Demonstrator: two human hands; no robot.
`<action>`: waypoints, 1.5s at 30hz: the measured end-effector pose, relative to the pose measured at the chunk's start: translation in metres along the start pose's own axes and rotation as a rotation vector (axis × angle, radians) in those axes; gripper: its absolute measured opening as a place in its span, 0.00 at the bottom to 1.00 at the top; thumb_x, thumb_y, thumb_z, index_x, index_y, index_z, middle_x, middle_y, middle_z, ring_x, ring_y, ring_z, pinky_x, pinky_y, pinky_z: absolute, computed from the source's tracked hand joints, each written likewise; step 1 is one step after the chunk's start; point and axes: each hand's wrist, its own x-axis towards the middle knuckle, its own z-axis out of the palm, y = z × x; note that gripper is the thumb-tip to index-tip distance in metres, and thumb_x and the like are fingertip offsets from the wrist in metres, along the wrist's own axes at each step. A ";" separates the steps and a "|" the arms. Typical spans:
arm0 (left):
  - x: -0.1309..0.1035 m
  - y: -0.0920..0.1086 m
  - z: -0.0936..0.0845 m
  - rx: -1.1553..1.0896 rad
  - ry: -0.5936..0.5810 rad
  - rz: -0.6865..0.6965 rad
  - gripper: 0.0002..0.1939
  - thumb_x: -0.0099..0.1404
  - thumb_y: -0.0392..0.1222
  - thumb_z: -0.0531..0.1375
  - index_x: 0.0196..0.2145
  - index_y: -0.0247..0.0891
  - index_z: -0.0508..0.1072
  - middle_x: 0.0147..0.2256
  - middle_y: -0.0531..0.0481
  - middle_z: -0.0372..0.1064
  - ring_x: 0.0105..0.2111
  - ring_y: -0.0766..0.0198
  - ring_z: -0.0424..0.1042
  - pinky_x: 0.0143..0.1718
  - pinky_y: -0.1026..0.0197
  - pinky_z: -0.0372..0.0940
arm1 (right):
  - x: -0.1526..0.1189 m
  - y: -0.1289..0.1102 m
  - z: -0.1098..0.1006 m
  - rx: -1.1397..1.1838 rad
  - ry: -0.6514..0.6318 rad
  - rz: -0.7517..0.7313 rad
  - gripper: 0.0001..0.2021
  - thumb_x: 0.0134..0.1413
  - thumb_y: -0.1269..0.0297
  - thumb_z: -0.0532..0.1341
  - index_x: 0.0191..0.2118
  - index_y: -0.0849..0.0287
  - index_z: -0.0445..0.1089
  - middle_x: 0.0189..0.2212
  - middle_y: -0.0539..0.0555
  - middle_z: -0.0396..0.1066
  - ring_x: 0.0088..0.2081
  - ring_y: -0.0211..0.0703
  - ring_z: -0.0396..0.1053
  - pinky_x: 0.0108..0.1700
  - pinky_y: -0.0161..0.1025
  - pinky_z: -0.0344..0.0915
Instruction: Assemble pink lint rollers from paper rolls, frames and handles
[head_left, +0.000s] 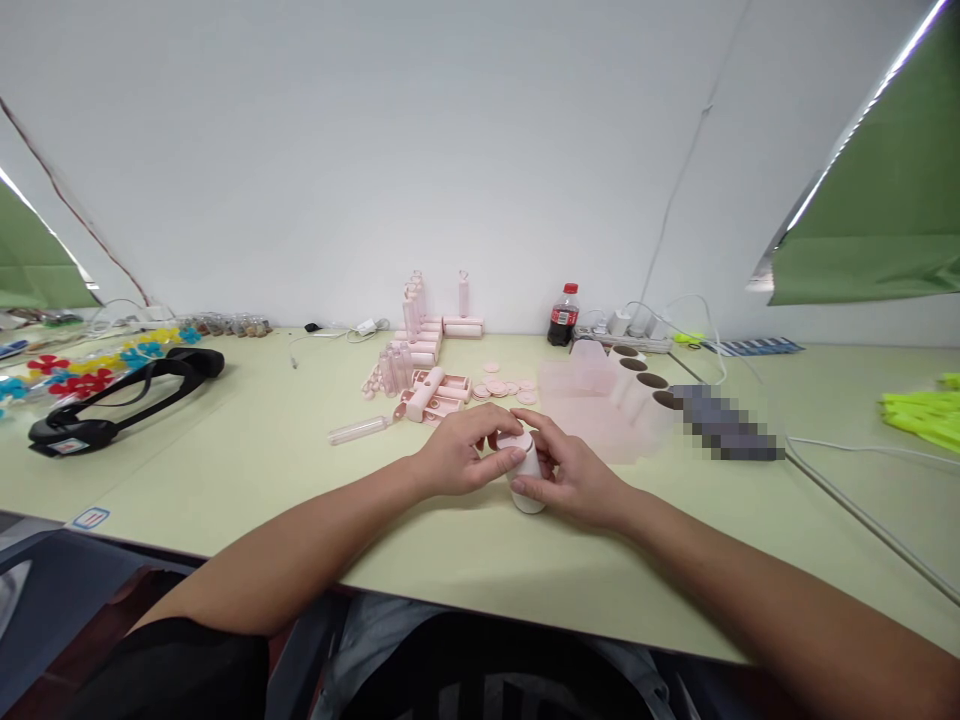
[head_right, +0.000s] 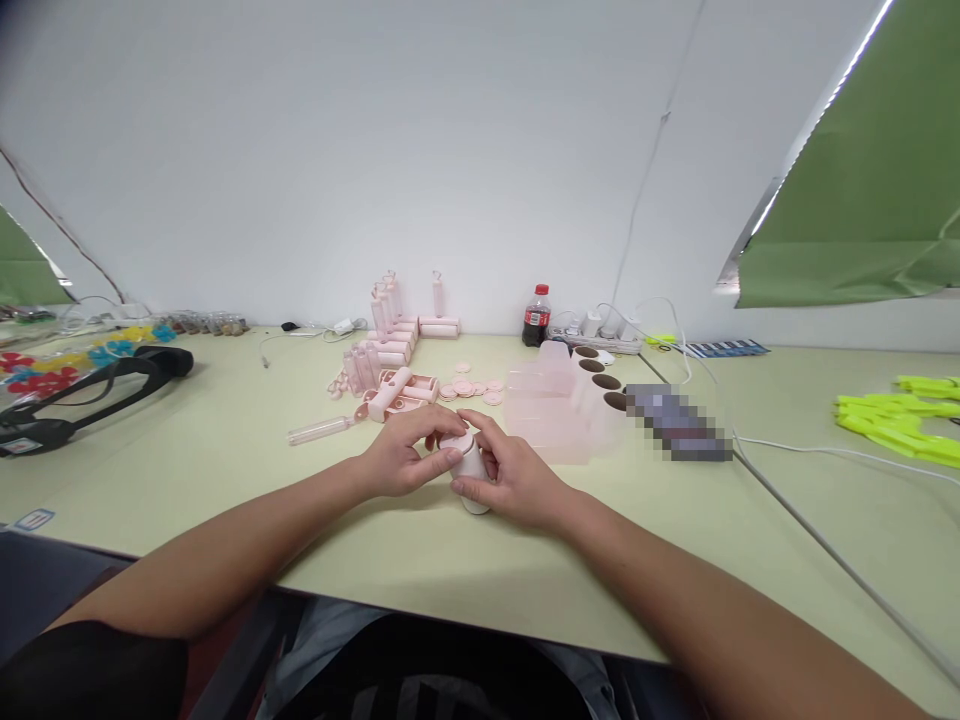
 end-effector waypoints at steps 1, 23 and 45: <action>0.000 0.000 0.000 0.000 0.001 0.003 0.09 0.66 0.43 0.60 0.41 0.37 0.72 0.36 0.45 0.74 0.31 0.65 0.70 0.31 0.62 0.68 | 0.000 0.000 0.000 -0.002 0.001 -0.001 0.38 0.56 0.56 0.65 0.68 0.57 0.49 0.27 0.45 0.64 0.27 0.38 0.60 0.30 0.36 0.59; -0.001 -0.001 0.000 -0.018 -0.008 -0.008 0.10 0.66 0.43 0.61 0.42 0.36 0.73 0.36 0.45 0.74 0.30 0.67 0.69 0.30 0.64 0.68 | 0.000 0.000 -0.001 -0.004 -0.003 -0.009 0.37 0.56 0.57 0.65 0.68 0.55 0.49 0.27 0.44 0.61 0.27 0.38 0.59 0.30 0.35 0.58; -0.002 -0.005 0.000 -0.042 -0.044 -0.136 0.12 0.66 0.47 0.60 0.43 0.37 0.71 0.38 0.45 0.73 0.30 0.66 0.69 0.30 0.63 0.67 | 0.000 0.004 -0.002 -0.041 0.041 -0.063 0.35 0.58 0.58 0.63 0.68 0.55 0.51 0.26 0.46 0.65 0.26 0.38 0.62 0.29 0.36 0.61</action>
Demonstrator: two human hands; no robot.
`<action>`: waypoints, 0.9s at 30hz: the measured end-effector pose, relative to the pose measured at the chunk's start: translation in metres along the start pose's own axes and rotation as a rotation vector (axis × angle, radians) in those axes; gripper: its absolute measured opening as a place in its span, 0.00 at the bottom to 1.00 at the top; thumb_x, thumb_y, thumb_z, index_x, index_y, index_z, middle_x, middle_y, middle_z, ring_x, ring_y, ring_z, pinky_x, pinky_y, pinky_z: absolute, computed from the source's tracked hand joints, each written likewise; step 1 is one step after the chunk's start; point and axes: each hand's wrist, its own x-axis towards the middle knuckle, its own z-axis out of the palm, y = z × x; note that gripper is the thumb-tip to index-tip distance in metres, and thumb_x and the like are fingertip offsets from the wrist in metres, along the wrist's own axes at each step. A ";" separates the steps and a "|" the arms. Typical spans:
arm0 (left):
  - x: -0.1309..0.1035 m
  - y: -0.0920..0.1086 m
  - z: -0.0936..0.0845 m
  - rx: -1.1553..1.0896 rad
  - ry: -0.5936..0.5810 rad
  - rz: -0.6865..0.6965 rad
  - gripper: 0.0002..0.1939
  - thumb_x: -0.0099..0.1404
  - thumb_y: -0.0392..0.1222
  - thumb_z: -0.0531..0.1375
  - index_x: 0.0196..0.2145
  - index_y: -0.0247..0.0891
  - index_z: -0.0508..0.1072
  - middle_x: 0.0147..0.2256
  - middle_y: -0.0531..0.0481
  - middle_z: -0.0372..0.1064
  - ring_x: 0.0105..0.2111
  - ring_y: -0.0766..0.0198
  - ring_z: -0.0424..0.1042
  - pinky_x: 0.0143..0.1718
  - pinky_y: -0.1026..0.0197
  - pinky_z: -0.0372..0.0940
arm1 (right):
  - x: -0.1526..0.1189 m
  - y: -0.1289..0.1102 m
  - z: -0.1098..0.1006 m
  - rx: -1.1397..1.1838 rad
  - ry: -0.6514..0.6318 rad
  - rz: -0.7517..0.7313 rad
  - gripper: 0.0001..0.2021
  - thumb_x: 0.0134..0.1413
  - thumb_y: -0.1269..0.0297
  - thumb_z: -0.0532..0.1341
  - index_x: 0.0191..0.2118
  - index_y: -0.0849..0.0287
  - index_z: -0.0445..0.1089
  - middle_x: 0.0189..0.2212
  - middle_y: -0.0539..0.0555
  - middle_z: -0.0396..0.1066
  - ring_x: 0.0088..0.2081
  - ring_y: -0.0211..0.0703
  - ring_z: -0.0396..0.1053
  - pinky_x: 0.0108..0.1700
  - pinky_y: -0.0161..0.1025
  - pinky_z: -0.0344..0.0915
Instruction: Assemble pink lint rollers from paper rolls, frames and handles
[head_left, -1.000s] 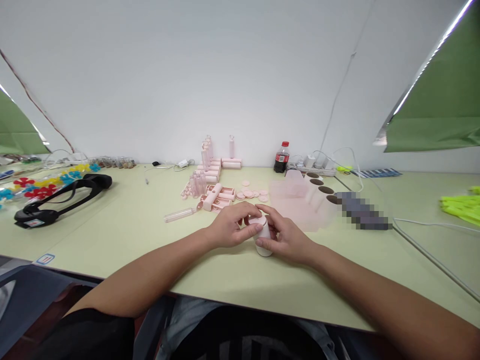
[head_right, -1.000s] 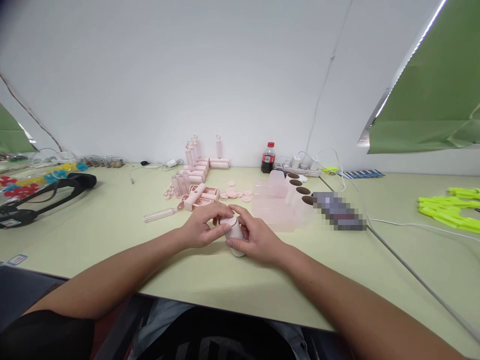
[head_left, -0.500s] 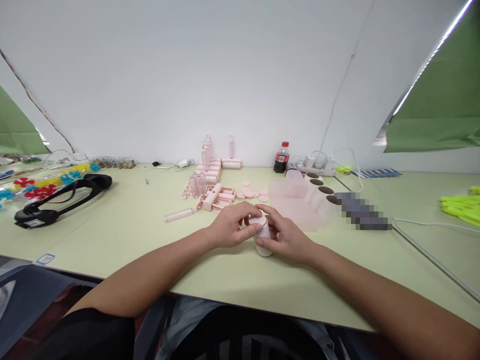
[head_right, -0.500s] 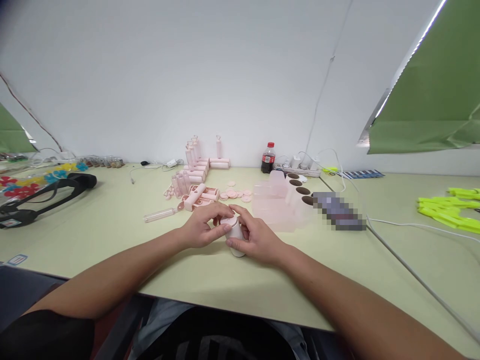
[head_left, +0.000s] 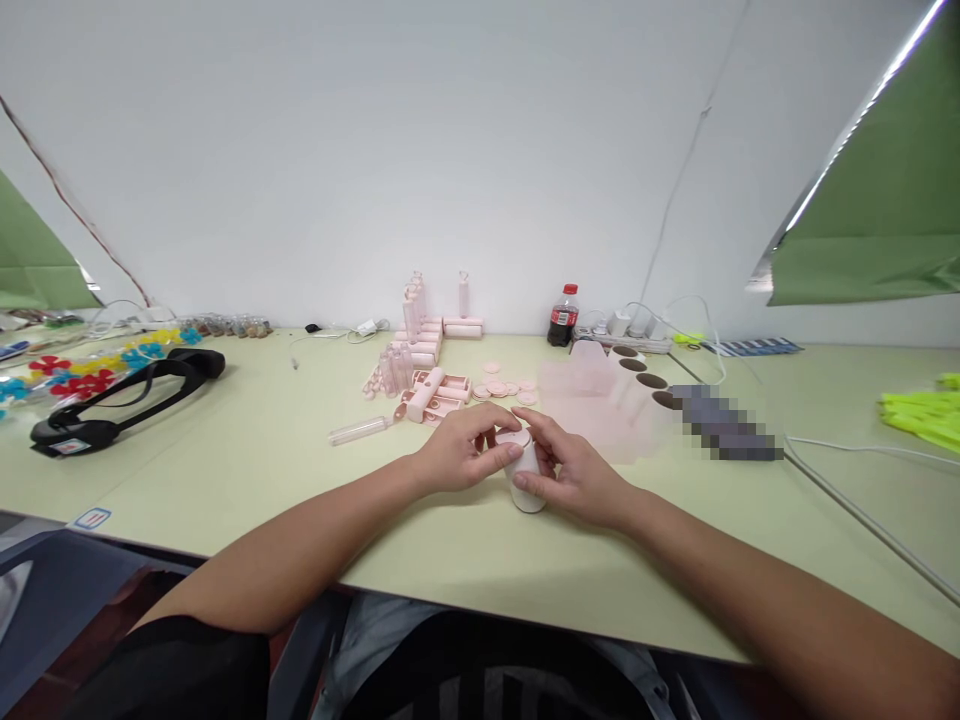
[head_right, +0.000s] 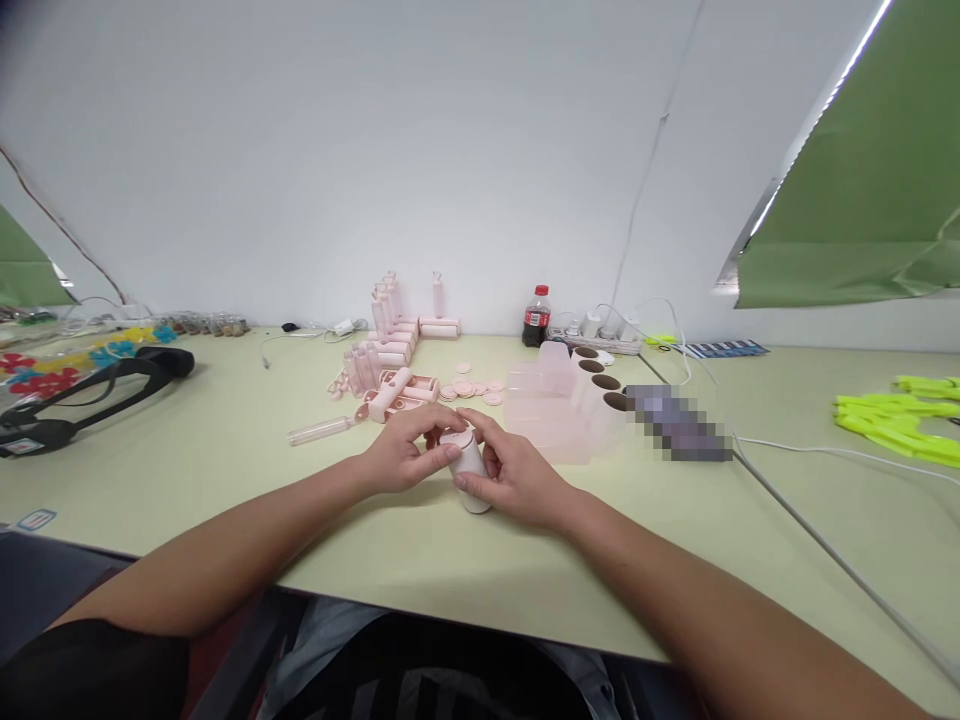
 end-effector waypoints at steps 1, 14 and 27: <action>-0.001 -0.001 0.000 -0.011 0.002 -0.022 0.14 0.66 0.47 0.61 0.44 0.37 0.70 0.39 0.45 0.73 0.30 0.67 0.69 0.29 0.63 0.66 | 0.000 0.000 0.000 0.007 0.003 0.003 0.36 0.58 0.59 0.63 0.68 0.55 0.50 0.26 0.46 0.64 0.26 0.38 0.62 0.29 0.35 0.61; -0.004 -0.005 0.005 -0.191 0.022 -0.070 0.31 0.65 0.46 0.63 0.58 0.43 0.50 0.46 0.43 0.72 0.28 0.71 0.65 0.29 0.65 0.65 | 0.000 -0.002 0.000 0.007 -0.007 0.002 0.29 0.59 0.61 0.63 0.63 0.52 0.55 0.26 0.44 0.60 0.26 0.36 0.60 0.29 0.35 0.59; -0.004 -0.006 0.004 -0.166 -0.006 -0.114 0.28 0.65 0.50 0.62 0.57 0.41 0.57 0.45 0.43 0.71 0.28 0.70 0.66 0.28 0.65 0.65 | 0.000 -0.003 -0.003 -0.059 -0.013 -0.085 0.28 0.62 0.58 0.61 0.66 0.53 0.59 0.33 0.51 0.71 0.27 0.38 0.62 0.31 0.36 0.63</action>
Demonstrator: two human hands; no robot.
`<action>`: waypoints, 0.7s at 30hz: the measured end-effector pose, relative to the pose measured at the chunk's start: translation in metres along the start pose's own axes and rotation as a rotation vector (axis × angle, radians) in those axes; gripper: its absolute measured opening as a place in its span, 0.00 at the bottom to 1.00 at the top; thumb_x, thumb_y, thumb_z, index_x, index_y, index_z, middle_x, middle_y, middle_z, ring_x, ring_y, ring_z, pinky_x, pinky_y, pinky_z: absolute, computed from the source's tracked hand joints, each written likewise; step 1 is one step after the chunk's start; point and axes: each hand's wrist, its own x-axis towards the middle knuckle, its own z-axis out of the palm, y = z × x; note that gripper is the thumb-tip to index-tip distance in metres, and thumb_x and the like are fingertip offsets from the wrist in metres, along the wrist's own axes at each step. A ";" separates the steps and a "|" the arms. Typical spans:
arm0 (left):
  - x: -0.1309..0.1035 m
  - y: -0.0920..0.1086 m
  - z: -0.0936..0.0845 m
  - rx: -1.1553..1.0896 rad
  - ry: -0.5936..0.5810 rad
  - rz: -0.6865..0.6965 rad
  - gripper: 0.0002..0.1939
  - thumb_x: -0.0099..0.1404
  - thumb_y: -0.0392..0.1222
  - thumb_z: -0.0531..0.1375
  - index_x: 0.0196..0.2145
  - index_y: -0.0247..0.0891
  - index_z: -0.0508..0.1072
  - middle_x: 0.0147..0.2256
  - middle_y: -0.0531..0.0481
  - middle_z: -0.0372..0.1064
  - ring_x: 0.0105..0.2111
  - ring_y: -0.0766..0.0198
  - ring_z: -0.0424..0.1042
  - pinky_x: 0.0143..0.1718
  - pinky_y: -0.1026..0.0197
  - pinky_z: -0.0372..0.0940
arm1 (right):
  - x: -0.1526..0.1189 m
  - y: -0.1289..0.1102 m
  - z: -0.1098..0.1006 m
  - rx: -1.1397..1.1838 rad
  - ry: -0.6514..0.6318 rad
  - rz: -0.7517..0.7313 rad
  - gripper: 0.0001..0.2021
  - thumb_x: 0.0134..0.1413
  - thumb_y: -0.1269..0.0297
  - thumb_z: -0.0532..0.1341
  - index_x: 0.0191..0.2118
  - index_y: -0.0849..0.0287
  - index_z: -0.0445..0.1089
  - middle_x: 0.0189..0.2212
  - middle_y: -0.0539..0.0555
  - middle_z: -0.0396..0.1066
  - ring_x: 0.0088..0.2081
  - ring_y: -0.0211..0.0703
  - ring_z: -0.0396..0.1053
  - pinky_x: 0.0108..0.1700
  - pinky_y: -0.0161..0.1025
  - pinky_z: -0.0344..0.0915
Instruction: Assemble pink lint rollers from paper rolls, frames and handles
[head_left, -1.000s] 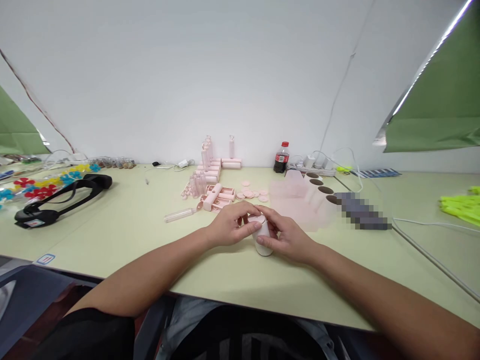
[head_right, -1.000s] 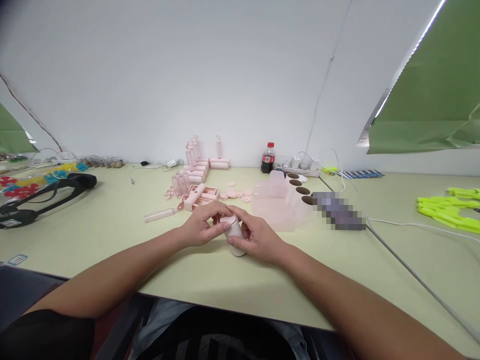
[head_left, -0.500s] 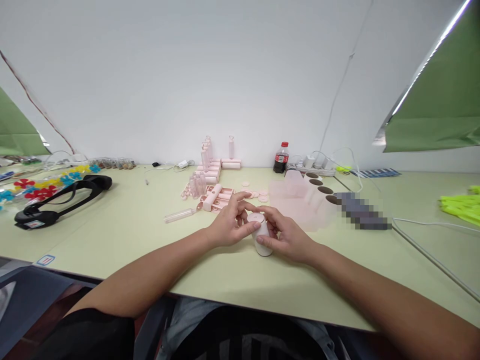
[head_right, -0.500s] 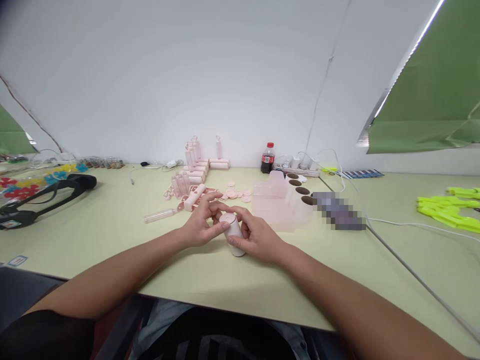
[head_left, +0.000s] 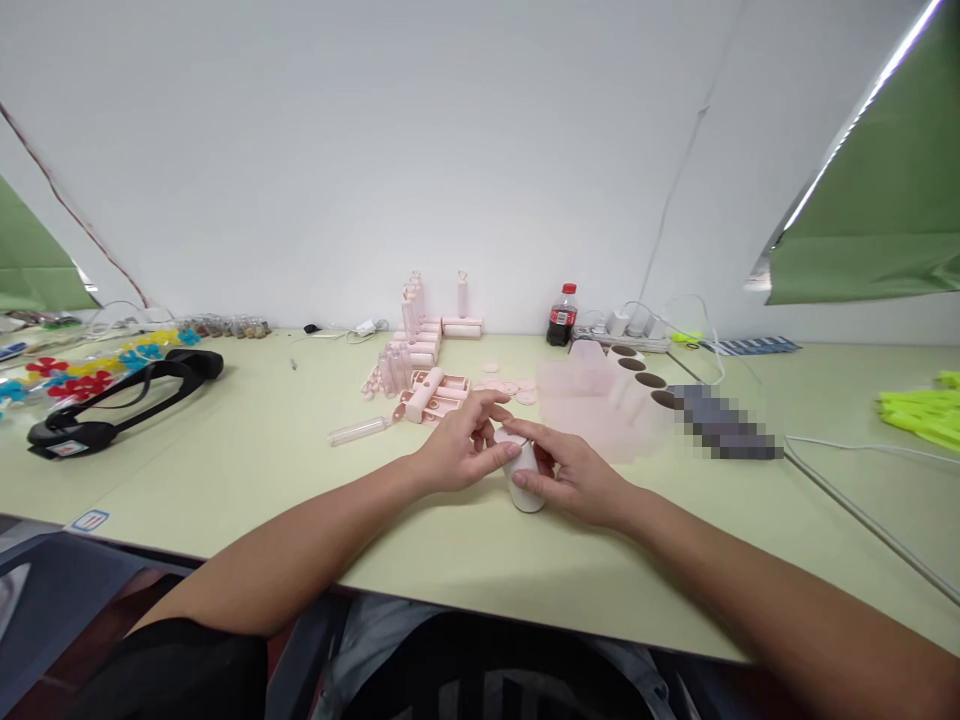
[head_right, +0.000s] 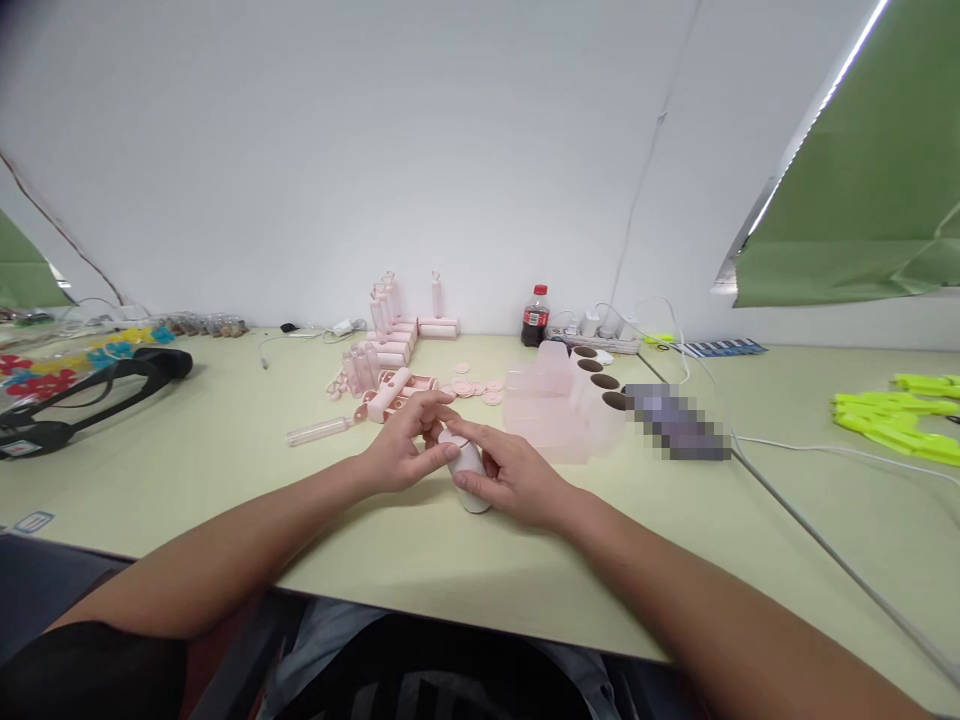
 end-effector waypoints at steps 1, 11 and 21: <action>0.000 0.000 0.000 0.005 0.000 0.000 0.28 0.65 0.50 0.62 0.57 0.41 0.57 0.44 0.43 0.71 0.28 0.70 0.66 0.28 0.65 0.65 | 0.000 0.000 0.000 0.005 0.005 -0.006 0.26 0.62 0.57 0.61 0.64 0.54 0.61 0.36 0.53 0.73 0.27 0.37 0.62 0.31 0.37 0.63; 0.000 0.001 -0.001 0.048 -0.004 0.003 0.26 0.65 0.50 0.62 0.56 0.39 0.60 0.44 0.42 0.72 0.29 0.69 0.66 0.28 0.65 0.64 | 0.000 0.001 0.001 0.010 0.015 -0.007 0.21 0.61 0.57 0.61 0.58 0.54 0.66 0.37 0.54 0.74 0.27 0.38 0.63 0.31 0.37 0.64; 0.001 0.000 -0.001 -0.008 0.005 0.018 0.17 0.71 0.50 0.54 0.52 0.38 0.64 0.43 0.44 0.71 0.31 0.67 0.69 0.32 0.62 0.67 | 0.000 0.000 -0.001 0.022 0.002 -0.019 0.23 0.60 0.59 0.61 0.60 0.53 0.64 0.39 0.54 0.74 0.27 0.37 0.62 0.31 0.36 0.63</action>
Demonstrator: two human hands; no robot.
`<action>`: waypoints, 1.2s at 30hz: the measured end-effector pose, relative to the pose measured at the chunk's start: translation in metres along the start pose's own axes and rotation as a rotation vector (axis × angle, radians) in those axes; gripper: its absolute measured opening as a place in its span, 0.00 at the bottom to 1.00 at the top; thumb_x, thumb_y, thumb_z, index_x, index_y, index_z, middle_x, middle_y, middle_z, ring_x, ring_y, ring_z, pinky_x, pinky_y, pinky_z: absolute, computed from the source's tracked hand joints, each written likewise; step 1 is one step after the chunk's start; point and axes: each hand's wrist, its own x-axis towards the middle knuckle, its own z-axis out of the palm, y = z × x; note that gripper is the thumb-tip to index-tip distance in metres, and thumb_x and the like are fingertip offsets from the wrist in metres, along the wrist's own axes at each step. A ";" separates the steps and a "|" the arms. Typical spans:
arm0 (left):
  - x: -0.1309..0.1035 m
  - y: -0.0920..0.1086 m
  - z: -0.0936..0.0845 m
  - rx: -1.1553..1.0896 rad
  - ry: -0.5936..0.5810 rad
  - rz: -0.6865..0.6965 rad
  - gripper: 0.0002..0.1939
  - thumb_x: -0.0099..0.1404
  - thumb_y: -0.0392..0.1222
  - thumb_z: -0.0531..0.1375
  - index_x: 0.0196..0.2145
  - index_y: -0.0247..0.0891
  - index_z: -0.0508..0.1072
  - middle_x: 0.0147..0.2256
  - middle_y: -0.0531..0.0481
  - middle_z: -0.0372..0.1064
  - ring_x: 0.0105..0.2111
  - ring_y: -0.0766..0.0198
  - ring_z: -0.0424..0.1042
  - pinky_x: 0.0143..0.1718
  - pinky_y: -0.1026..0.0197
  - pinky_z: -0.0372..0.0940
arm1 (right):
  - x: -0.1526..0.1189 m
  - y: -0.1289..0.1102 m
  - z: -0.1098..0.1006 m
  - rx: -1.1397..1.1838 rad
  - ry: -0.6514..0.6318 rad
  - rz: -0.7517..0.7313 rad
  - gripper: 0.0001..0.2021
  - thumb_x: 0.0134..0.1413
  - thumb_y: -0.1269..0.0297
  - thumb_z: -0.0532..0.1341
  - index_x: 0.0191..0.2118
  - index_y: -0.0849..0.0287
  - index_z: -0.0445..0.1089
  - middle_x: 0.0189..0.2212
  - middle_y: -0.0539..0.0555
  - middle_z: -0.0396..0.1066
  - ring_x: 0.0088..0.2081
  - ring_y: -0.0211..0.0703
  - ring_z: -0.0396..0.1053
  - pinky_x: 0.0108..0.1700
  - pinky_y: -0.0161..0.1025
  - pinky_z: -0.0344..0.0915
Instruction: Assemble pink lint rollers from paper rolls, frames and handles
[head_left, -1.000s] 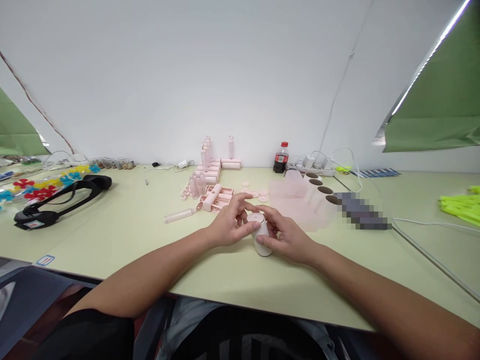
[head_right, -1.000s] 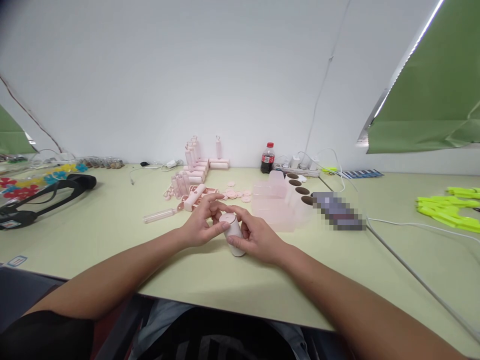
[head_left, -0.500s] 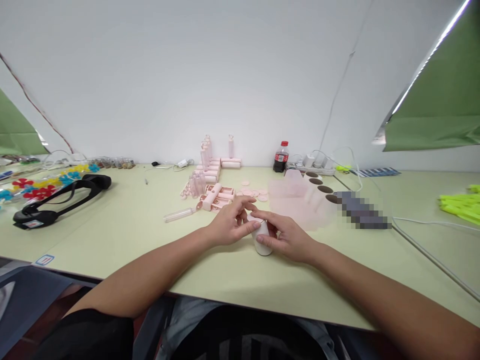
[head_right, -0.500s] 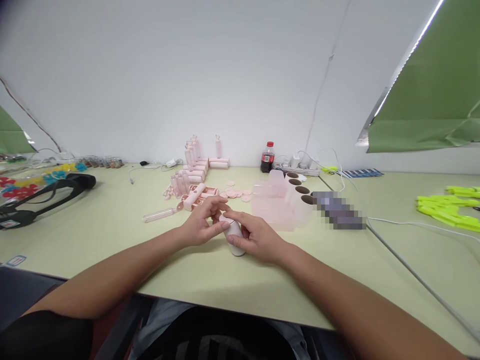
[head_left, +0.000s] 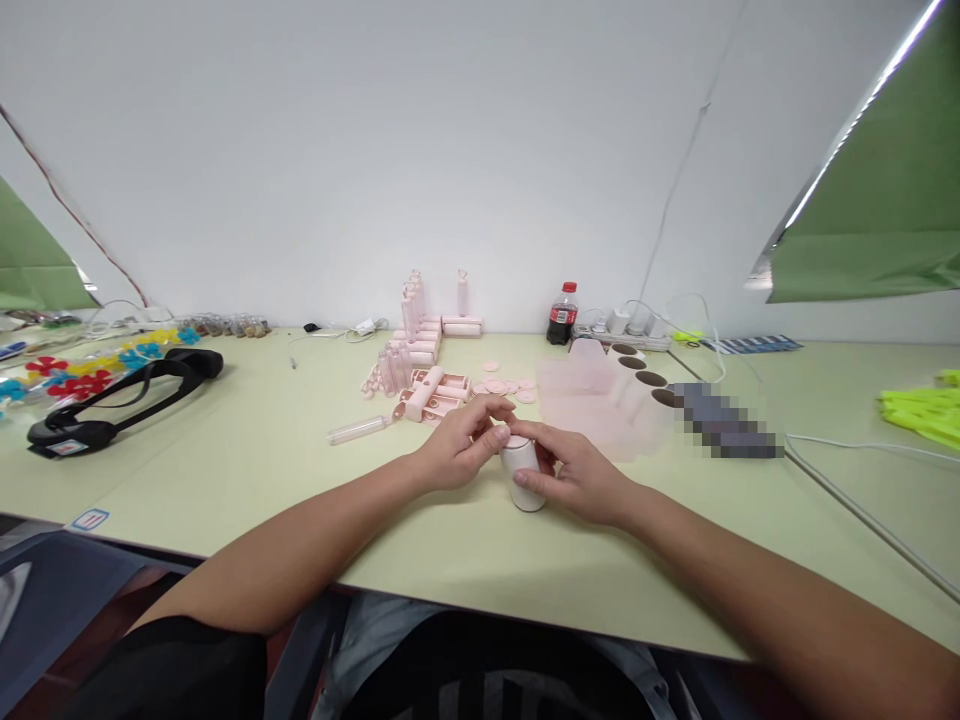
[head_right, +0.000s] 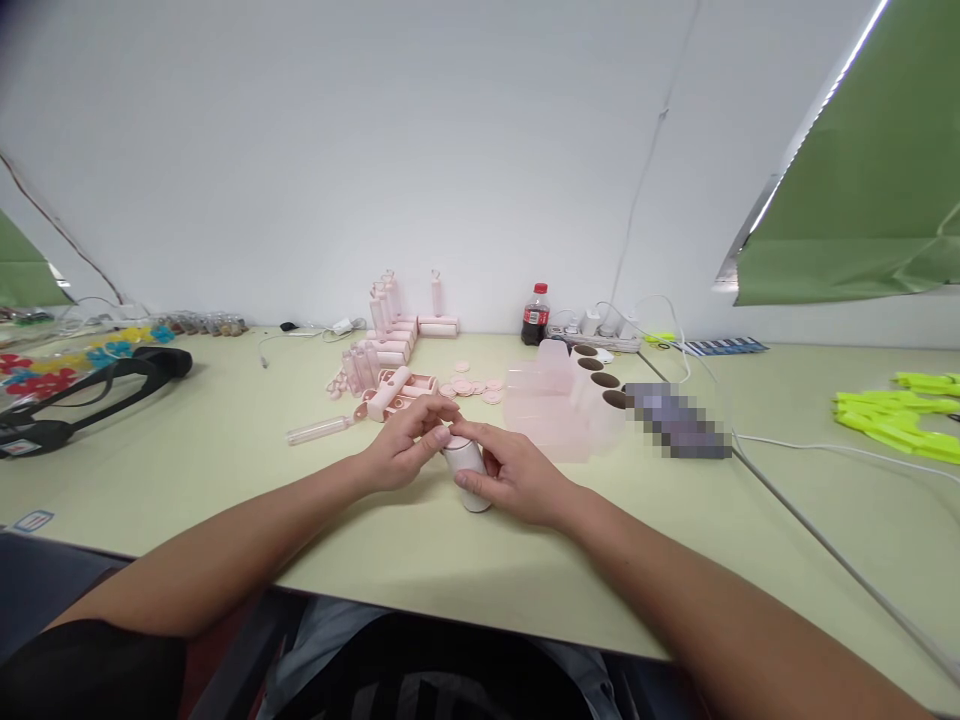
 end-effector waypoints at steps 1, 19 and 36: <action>0.000 -0.001 0.000 -0.033 -0.002 -0.008 0.16 0.72 0.50 0.53 0.52 0.39 0.64 0.43 0.44 0.71 0.32 0.67 0.70 0.33 0.61 0.67 | 0.000 0.000 0.000 0.001 0.002 -0.001 0.23 0.60 0.59 0.62 0.60 0.53 0.64 0.39 0.54 0.73 0.27 0.37 0.62 0.31 0.36 0.63; 0.000 0.001 -0.004 0.151 -0.044 -0.003 0.14 0.73 0.47 0.51 0.50 0.37 0.67 0.41 0.44 0.72 0.35 0.62 0.72 0.36 0.58 0.68 | 0.000 -0.001 -0.001 -0.011 0.001 0.031 0.22 0.59 0.59 0.61 0.58 0.56 0.64 0.34 0.52 0.72 0.27 0.38 0.63 0.30 0.36 0.63; 0.000 0.000 -0.004 0.203 -0.041 -0.031 0.16 0.73 0.50 0.51 0.51 0.39 0.67 0.41 0.46 0.73 0.34 0.63 0.72 0.37 0.58 0.68 | -0.001 0.001 0.000 -0.009 0.043 0.012 0.23 0.59 0.58 0.62 0.59 0.54 0.63 0.33 0.51 0.71 0.27 0.38 0.64 0.30 0.37 0.64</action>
